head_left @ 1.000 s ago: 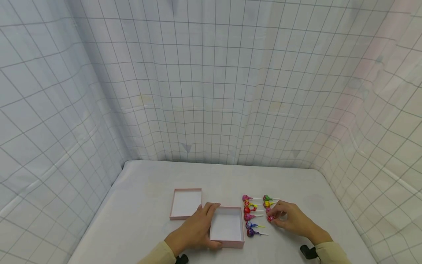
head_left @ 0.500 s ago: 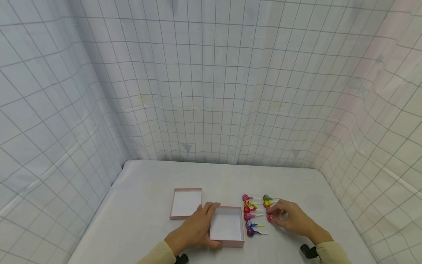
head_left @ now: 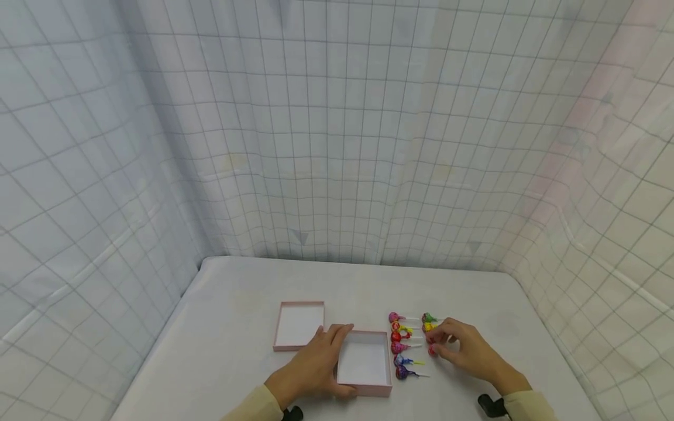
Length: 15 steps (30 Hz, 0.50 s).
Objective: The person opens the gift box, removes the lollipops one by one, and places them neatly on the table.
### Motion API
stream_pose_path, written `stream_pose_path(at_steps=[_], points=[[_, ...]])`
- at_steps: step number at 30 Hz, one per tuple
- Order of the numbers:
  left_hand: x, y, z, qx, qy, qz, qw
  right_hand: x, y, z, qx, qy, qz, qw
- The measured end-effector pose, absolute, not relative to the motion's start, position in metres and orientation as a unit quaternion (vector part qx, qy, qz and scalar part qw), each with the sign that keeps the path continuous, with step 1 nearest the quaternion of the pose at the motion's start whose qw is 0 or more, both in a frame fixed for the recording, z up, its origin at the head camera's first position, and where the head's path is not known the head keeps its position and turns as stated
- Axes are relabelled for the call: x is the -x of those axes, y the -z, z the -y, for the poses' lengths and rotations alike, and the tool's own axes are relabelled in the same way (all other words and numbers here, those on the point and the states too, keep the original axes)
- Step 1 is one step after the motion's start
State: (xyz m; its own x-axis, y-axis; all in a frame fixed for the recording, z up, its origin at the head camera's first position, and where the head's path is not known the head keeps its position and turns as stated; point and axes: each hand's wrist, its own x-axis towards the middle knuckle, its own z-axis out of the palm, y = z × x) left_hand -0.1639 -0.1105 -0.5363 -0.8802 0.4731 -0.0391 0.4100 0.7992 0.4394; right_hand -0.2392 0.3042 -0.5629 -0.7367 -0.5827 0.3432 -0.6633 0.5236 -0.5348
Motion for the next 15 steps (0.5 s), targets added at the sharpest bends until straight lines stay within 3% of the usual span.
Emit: stream_pose_path(at_steps=[15], points=[[0.163,0.541,0.119,-0.238,-0.207,-0.948,0.053,0.220,0.554,-0.272,-0.315,-0.333,0.885,0.085]])
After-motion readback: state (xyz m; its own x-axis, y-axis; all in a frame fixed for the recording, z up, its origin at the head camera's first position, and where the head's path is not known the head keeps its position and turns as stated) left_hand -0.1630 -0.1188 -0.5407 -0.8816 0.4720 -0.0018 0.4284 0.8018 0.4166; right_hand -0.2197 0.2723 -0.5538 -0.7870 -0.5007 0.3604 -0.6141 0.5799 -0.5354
